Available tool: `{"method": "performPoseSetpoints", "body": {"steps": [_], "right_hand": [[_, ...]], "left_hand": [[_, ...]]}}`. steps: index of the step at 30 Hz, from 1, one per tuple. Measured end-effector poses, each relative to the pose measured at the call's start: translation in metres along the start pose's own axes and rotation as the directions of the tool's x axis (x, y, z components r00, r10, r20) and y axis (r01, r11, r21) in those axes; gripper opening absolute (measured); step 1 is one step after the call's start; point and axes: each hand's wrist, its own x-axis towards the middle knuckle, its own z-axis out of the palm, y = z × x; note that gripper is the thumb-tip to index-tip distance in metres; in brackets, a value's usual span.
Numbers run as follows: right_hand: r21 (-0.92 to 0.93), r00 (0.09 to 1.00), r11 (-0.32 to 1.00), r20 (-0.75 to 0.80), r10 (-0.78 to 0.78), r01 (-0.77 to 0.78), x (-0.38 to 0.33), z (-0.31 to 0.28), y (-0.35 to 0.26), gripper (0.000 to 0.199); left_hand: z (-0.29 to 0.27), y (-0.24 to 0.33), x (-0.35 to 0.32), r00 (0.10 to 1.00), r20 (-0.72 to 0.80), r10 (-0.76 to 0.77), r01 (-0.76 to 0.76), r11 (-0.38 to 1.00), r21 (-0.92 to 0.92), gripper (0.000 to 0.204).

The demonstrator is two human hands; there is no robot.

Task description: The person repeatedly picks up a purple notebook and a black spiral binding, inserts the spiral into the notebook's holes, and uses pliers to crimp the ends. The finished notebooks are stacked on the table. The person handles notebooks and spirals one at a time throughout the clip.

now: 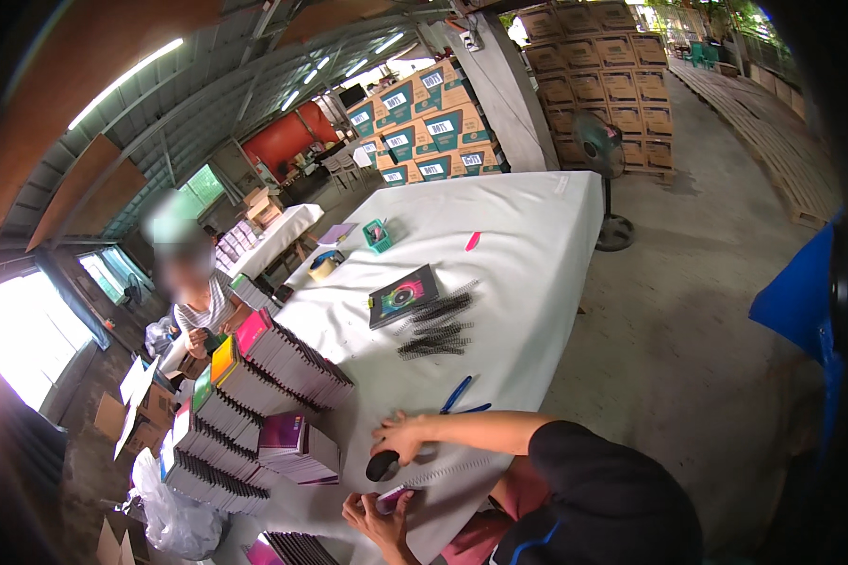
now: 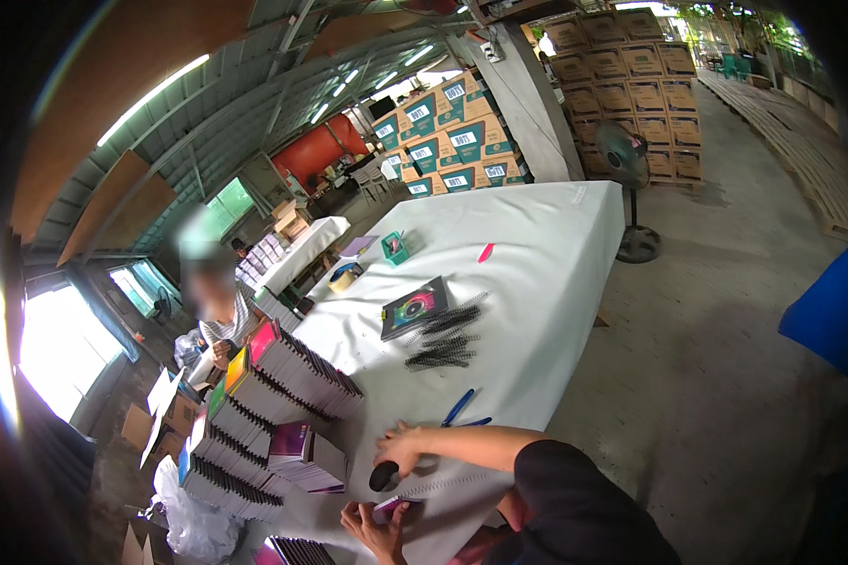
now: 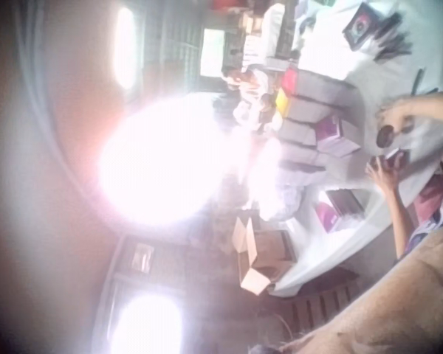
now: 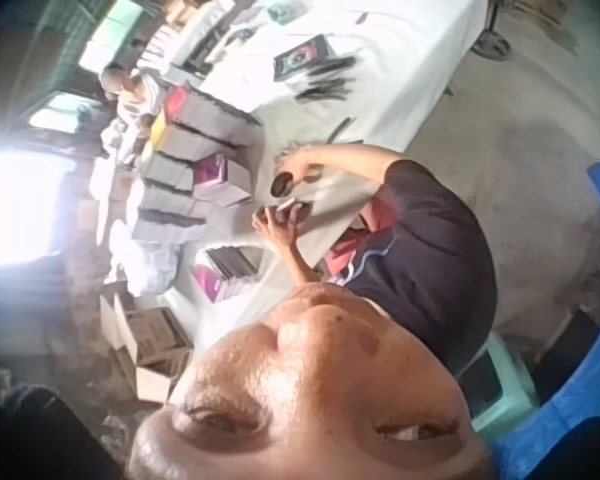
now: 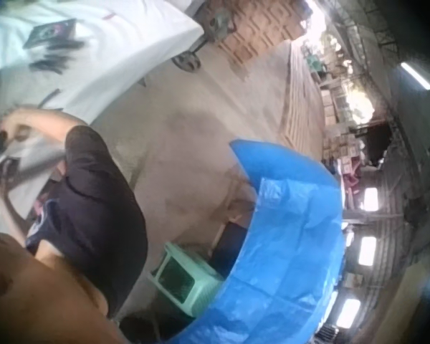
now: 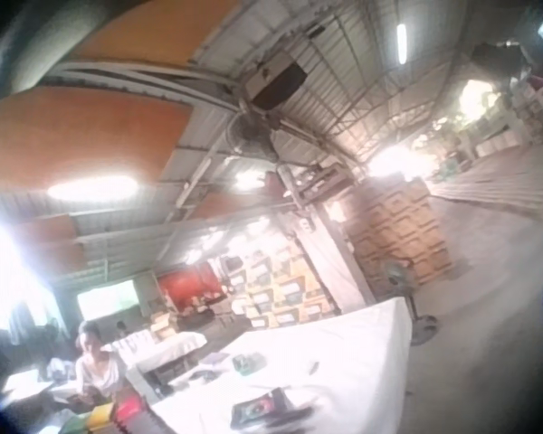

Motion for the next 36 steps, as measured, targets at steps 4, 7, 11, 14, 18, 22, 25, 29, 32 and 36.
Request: {"method": "performPoseSetpoints", "body": {"steps": [4,7,11,14,18,22,25,29,32,36], "right_hand": [[-0.098,0.988,0.993,-0.133,-0.077,0.064,0.012,0.039,0.032,0.037],[0.612,0.986,0.791,-0.127,0.103,-0.004,0.000,0.021,0.018,0.040],[0.980,0.984,0.086,-0.177,-0.022,0.179,-0.037,0.007,-0.002,0.031],[0.859,0.999,0.511,0.022,0.044,-0.041,-0.048,0.002,-0.010,0.017],[0.915,0.953,0.267,-0.289,-0.089,0.302,-0.045,0.003,-0.015,0.018],[0.721,0.995,0.686,0.071,0.068,-0.099,-0.040,-0.026,-0.015,0.033],[0.872,0.930,0.351,-0.258,-0.263,0.341,-0.037,-0.013,-0.023,0.031],[0.623,1.000,0.782,0.022,-0.004,-0.010,-0.030,-0.025,-0.006,0.030],[0.855,0.968,0.485,-0.073,-0.239,0.184,-0.029,-0.016,-0.016,0.030],[0.832,0.993,0.546,-0.048,-0.108,0.100,-0.034,-0.010,-0.006,0.024]], "left_hand": [[0.002,0.017,0.009,0.999,0.011,0.030,-0.029,0.995,-0.091,0.060],[-0.002,0.009,0.007,0.998,0.063,0.001,0.005,0.996,-0.093,0.059],[0.001,0.007,0.007,0.995,0.089,-0.039,0.050,0.991,-0.126,0.057],[0.005,0.002,0.004,0.997,0.068,-0.029,0.039,0.988,-0.147,0.056],[0.007,0.005,0.009,0.998,0.069,0.004,0.006,0.988,-0.155,0.057],[0.001,0.003,0.001,0.992,0.118,-0.051,0.068,0.986,-0.151,0.058],[0.006,0.005,0.007,0.996,0.083,-0.030,0.045,0.981,-0.188,0.060],[0.001,0.005,0.010,0.990,0.123,-0.067,0.089,0.979,-0.185,0.060],[0.006,0.002,0.004,0.997,0.070,-0.032,0.044,0.984,-0.174,0.056],[0.000,0.011,0.007,0.991,0.118,-0.067,0.091,0.973,-0.211,0.047]]}}
